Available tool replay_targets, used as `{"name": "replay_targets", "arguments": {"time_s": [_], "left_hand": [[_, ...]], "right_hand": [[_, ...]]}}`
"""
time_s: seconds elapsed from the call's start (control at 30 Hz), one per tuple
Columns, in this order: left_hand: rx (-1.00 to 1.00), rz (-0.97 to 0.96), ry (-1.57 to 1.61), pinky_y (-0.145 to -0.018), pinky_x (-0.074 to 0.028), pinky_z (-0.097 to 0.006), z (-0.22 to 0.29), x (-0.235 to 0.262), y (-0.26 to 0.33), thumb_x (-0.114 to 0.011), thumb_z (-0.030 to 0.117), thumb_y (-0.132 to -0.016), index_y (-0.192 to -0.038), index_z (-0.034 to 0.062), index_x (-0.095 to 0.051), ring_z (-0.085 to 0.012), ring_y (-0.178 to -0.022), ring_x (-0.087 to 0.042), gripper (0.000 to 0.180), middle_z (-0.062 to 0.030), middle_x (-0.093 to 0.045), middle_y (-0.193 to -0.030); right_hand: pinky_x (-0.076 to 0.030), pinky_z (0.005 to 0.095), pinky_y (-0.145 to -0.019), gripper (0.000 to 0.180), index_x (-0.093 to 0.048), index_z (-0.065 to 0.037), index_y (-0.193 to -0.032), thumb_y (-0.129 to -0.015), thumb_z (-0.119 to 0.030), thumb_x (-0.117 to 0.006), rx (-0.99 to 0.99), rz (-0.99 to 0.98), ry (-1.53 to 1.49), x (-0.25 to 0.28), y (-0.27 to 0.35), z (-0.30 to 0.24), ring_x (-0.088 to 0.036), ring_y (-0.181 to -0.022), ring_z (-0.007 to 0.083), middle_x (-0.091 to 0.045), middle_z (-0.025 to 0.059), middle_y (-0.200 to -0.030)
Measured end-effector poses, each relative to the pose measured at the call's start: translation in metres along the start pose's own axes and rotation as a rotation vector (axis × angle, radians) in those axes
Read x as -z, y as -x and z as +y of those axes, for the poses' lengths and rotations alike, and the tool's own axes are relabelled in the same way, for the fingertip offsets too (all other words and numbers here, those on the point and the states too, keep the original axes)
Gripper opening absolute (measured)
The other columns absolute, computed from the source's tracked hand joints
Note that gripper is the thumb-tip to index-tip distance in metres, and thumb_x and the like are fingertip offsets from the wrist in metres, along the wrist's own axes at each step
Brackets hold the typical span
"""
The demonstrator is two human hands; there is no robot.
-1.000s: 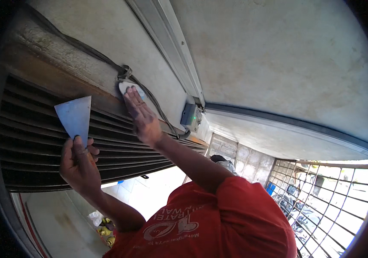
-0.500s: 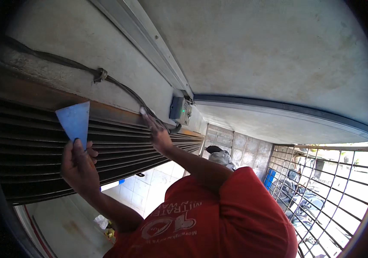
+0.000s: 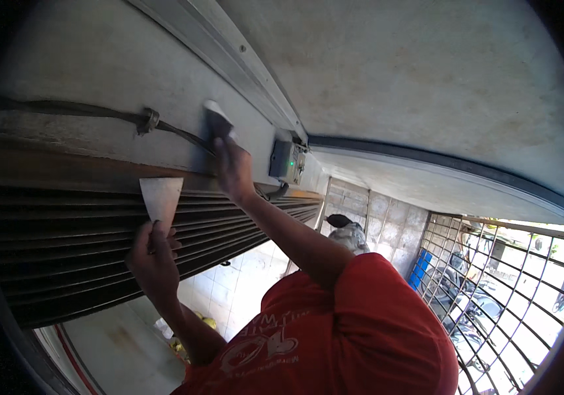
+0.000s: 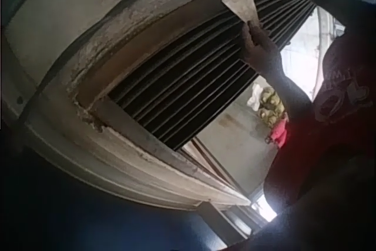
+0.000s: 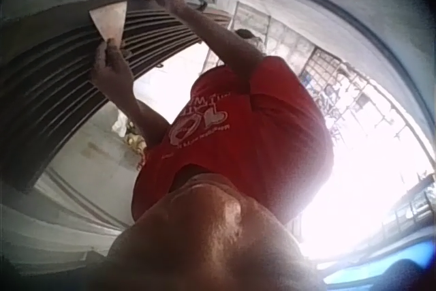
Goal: The recorder uses a putty knife and sandpaper to scrape and sand the wall and metal door frame.
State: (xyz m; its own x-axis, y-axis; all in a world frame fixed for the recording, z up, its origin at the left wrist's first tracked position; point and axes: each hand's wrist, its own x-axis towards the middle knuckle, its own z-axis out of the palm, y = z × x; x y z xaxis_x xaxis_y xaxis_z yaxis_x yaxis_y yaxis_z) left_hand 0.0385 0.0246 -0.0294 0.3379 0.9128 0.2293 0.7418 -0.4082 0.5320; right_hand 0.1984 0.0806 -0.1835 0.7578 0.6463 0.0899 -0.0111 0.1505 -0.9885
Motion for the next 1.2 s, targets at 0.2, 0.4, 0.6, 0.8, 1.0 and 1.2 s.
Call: {"name": "replay_targets", "arguments": {"time_s": [0.2, 0.4, 0.6, 0.8, 1.0, 1.2], "left_hand": [[0.085, 0.062, 0.099, -0.054, -0.054, -0.027, 0.015, -0.009, -0.009, -0.057, 0.012, -0.098, -0.097, -0.0023, -0.067, -0.0162, -0.059, -0.069, 0.018, -0.0125, -0.072, -0.075], [0.096, 0.017, 0.082, -0.055, -0.054, -0.027, 0.005, -0.009, -0.010, -0.058, 0.013, -0.098, -0.097, -0.0010, -0.068, -0.0165, -0.060, -0.069, 0.017, -0.0117, -0.071, -0.073], [-0.043, 0.011, 0.131, -0.049, -0.047, -0.024, 0.021, -0.017, -0.017, -0.057, 0.017, -0.098, -0.097, -0.0008, -0.067, -0.0123, -0.058, -0.065, 0.021, -0.0090, -0.071, -0.074], [-0.045, -0.012, 0.120, -0.050, -0.046, -0.025, 0.019, -0.014, -0.017, -0.056, 0.017, -0.098, -0.097, -0.0009, -0.067, -0.0109, -0.058, -0.064, 0.021, -0.0083, -0.071, -0.075], [-0.073, 0.032, 0.153, -0.052, -0.048, -0.025, 0.027, -0.008, -0.011, -0.056, 0.017, -0.099, -0.098, -0.0013, -0.067, -0.0128, -0.059, -0.066, 0.022, -0.0099, -0.071, -0.076], [-0.025, 0.122, 0.171, -0.053, -0.051, -0.027, 0.007, 0.016, -0.007, -0.055, 0.016, -0.099, -0.100, -0.0020, -0.067, -0.0149, -0.059, -0.067, 0.022, -0.0118, -0.071, -0.076]], "right_hand": [[-0.050, 0.0448, -0.065, 0.024, -0.064, -0.002, -0.108, -0.099, -0.020, -0.052, -0.024, 0.154, 0.203, 0.009, -0.004, 0.103, -0.065, -0.080, 0.0443, -0.064, 0.0278, -0.081], [-0.050, 0.0361, -0.094, 0.035, -0.054, -0.002, -0.133, -0.099, -0.008, -0.049, 0.603, 0.093, -0.068, -0.010, -0.048, -0.042, -0.051, -0.125, 0.0410, -0.053, 0.0262, -0.137], [-0.052, 0.0405, -0.087, 0.030, -0.061, -0.005, -0.126, -0.099, -0.014, -0.051, -0.056, 0.126, 0.138, 0.018, -0.030, 0.108, -0.064, -0.108, 0.0390, -0.066, 0.0257, -0.112], [-0.039, 0.0381, -0.109, 0.036, -0.057, 0.002, -0.130, -0.095, -0.001, -0.049, 0.534, 0.036, -0.093, 0.002, -0.056, -0.020, -0.042, -0.138, 0.0339, -0.050, 0.0266, -0.140], [-0.050, 0.0511, -0.078, 0.026, -0.066, -0.007, -0.115, -0.098, -0.017, -0.049, -0.113, 0.061, 0.380, 0.039, -0.036, 0.096, -0.066, -0.095, 0.0426, -0.066, 0.0293, -0.093], [-0.052, 0.0384, -0.085, 0.040, -0.056, -0.005, -0.135, -0.096, -0.005, -0.049, 0.319, 0.440, 0.257, 0.095, -0.031, -0.015, -0.066, -0.106, 0.0380, -0.064, 0.0264, -0.118]]}}
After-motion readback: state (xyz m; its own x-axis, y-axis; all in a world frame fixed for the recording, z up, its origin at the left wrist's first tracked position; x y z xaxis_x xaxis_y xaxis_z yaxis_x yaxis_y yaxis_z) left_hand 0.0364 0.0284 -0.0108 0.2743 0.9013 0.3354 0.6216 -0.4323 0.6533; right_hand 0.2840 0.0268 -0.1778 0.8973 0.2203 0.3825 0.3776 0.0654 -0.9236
